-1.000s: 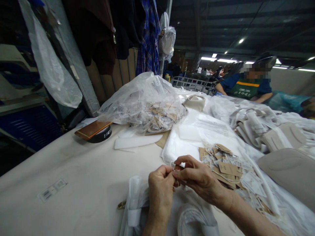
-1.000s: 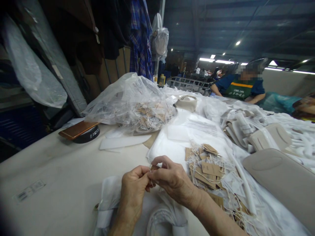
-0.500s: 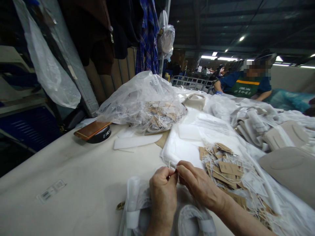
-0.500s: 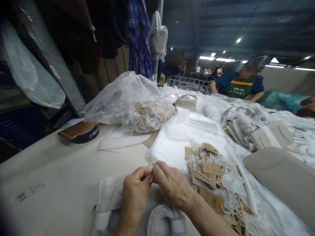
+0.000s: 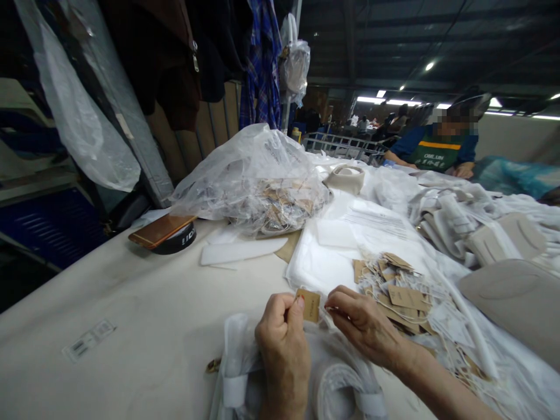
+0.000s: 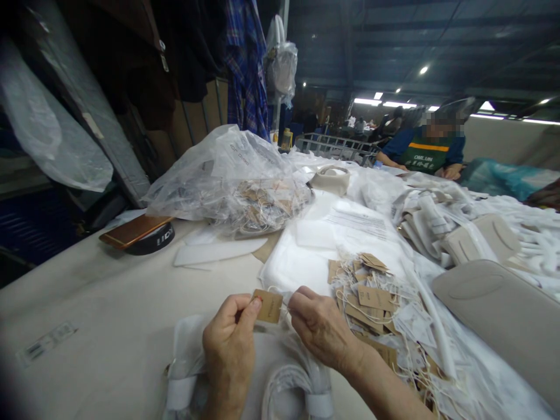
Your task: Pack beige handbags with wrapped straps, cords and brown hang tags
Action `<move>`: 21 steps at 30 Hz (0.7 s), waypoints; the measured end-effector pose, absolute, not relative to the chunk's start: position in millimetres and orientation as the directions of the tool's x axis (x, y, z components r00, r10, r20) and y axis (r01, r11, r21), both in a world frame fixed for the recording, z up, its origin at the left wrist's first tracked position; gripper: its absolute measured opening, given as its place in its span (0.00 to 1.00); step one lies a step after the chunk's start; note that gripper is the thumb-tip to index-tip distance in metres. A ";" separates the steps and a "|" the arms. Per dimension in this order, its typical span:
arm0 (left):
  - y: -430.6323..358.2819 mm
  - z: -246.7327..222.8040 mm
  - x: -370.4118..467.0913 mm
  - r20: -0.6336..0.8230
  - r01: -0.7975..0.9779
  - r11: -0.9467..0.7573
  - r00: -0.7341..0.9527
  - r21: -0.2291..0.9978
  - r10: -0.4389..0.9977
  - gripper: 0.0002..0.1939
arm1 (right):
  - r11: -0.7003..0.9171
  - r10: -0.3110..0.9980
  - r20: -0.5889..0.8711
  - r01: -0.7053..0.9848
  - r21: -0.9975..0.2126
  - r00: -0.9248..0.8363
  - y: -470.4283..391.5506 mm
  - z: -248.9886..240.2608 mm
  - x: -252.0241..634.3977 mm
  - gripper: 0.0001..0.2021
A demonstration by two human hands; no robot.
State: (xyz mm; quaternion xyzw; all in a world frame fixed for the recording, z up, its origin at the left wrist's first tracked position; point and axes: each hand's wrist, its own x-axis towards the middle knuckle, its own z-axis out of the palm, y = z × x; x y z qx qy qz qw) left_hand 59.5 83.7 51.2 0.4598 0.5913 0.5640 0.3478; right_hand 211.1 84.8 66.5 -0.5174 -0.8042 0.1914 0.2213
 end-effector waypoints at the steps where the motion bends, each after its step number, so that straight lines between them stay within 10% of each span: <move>1: 82.4 52.1 59.5 0.156 0.173 -0.099 -0.354 0.980 0.922 0.11 | 0.368 0.923 0.110 0.766 -0.527 -0.368 85.2 68.7 211.1 0.09; 12: 79.5 53.3 57.7 0.386 0.151 -0.358 -0.240 0.921 0.891 0.07 | 0.026 0.905 -0.318 0.782 -0.622 -0.283 98.7 76.0 210.7 0.06; 21: 74.4 68.2 53.8 0.237 -0.228 -0.190 0.203 0.955 0.950 0.08 | 0.019 0.909 -0.193 0.501 -0.865 -0.369 85.0 94.8 221.7 0.12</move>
